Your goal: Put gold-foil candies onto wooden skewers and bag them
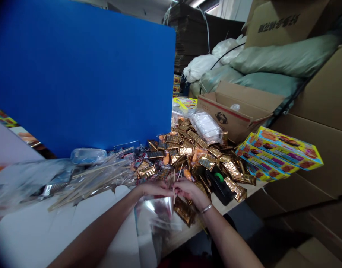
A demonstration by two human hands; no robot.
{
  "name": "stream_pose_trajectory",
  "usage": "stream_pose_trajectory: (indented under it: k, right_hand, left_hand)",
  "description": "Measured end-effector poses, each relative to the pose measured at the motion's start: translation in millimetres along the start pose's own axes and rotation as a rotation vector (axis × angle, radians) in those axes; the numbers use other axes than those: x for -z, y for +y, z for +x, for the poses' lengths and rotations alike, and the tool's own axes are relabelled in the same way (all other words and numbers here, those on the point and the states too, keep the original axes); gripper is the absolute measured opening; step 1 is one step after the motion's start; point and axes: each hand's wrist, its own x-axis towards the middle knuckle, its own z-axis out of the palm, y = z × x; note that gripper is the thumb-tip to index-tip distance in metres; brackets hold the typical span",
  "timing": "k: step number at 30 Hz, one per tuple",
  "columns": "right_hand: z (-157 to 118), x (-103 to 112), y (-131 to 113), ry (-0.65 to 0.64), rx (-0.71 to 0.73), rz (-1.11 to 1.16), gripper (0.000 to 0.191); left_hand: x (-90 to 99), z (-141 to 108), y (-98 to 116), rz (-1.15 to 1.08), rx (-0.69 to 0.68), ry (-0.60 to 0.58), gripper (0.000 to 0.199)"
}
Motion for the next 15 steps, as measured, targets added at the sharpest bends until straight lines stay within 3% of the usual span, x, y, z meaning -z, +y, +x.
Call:
stream_pose_trajectory:
  k: [4,9,11,15]
  right_hand:
    - [-6.7,6.8,5.3,-0.038,-0.119,0.078,0.005]
    - [-16.9,10.8,1.2,-0.055,-0.14,0.078,0.01]
    - [-22.8,14.0,-2.9,-0.05,-0.107,0.066,0.011]
    - [-33.7,25.8,-7.6,0.117,0.037,0.08,0.016]
  left_hand:
    - [-11.3,-3.4,8.8,-0.007,-0.1,-0.294,0.028]
    - [-28.0,-4.1,21.2,0.111,-0.223,-0.468,0.023]
    - [-30.5,-3.8,21.5,0.13,-0.243,-0.462,0.018]
    - [-23.9,0.4,8.9,0.12,-0.155,-0.274,0.015]
